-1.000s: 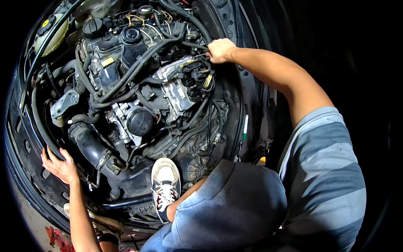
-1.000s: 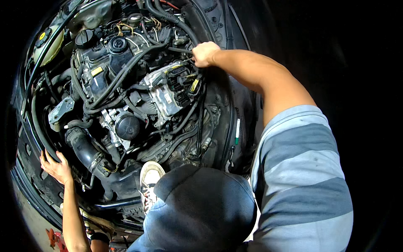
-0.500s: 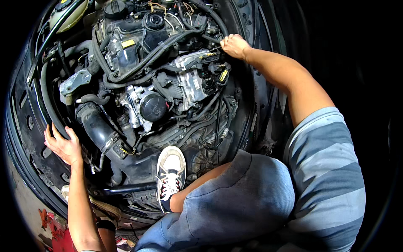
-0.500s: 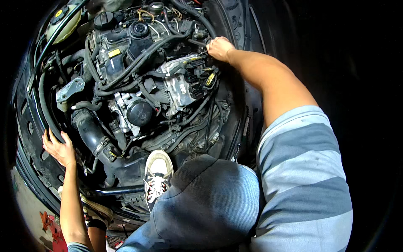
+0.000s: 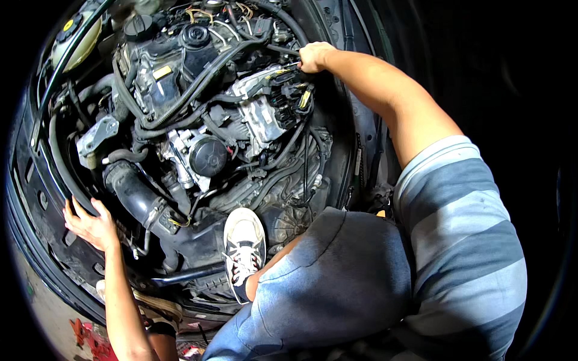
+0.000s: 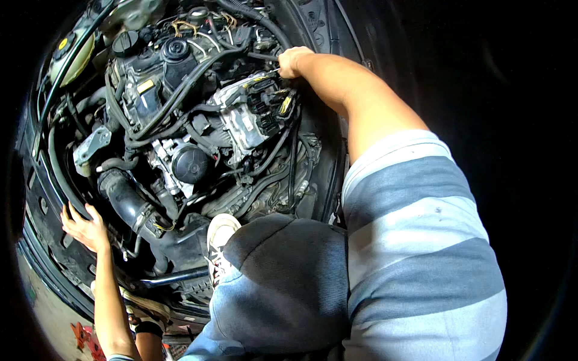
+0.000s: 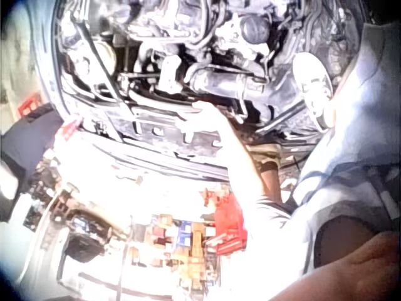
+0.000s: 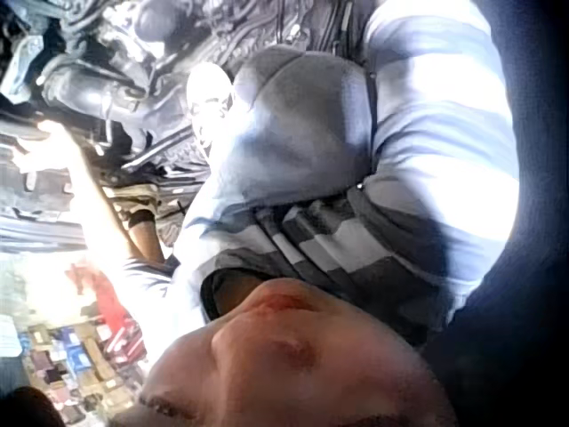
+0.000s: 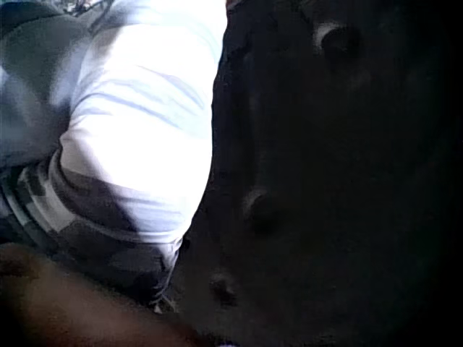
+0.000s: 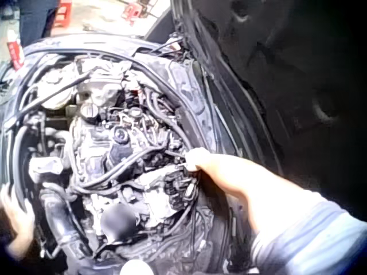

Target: The person works on a car engine with the hood open, using a wrench to tighten bolts on the engine block. Another person assists by holding parts and handing over tools. The recorder manipulates hoses and engine components while another person helps secure the assembly.

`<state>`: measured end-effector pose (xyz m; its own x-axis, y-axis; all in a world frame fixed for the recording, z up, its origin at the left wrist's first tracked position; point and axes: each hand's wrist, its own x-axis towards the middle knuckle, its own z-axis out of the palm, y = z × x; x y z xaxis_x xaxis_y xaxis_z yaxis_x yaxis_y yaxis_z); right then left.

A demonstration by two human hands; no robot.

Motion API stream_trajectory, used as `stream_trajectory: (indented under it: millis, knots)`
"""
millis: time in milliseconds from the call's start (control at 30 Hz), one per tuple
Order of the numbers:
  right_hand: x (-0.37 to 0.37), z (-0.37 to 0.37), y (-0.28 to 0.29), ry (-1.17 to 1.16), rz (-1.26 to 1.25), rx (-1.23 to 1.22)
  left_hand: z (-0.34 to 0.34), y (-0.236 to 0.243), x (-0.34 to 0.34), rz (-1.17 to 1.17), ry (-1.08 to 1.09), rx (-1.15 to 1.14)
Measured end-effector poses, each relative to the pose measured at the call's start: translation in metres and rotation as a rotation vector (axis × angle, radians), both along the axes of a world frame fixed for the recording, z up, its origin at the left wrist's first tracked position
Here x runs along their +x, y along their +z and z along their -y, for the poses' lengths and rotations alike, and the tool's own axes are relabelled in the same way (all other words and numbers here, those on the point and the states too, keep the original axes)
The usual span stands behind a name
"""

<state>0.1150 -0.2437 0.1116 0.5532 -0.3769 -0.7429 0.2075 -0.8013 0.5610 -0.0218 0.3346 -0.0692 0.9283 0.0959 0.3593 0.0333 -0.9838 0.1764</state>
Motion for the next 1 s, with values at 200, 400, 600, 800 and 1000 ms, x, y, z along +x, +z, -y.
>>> stream_trajectory:
  millis: [200,400,600,800,1000]
  knots:
    - [-0.030,0.029,0.027,-0.020,0.254,0.011,0.015,0.001,0.005,-0.011,-0.036,0.013]
    - [-0.110,0.026,0.060,-0.387,0.669,0.151,-0.014,-0.013,0.002,0.006,-0.043,0.072]
    - [-0.205,0.048,0.073,-0.384,0.505,0.058,-0.004,-0.013,0.004,0.004,-0.066,0.065]
    - [-0.207,0.046,0.034,-0.253,0.297,0.086,-0.006,-0.015,0.006,0.000,-0.052,0.092]
    - [-0.202,0.045,0.020,-0.210,0.250,0.095,-0.007,-0.012,0.005,0.004,-0.057,0.107]
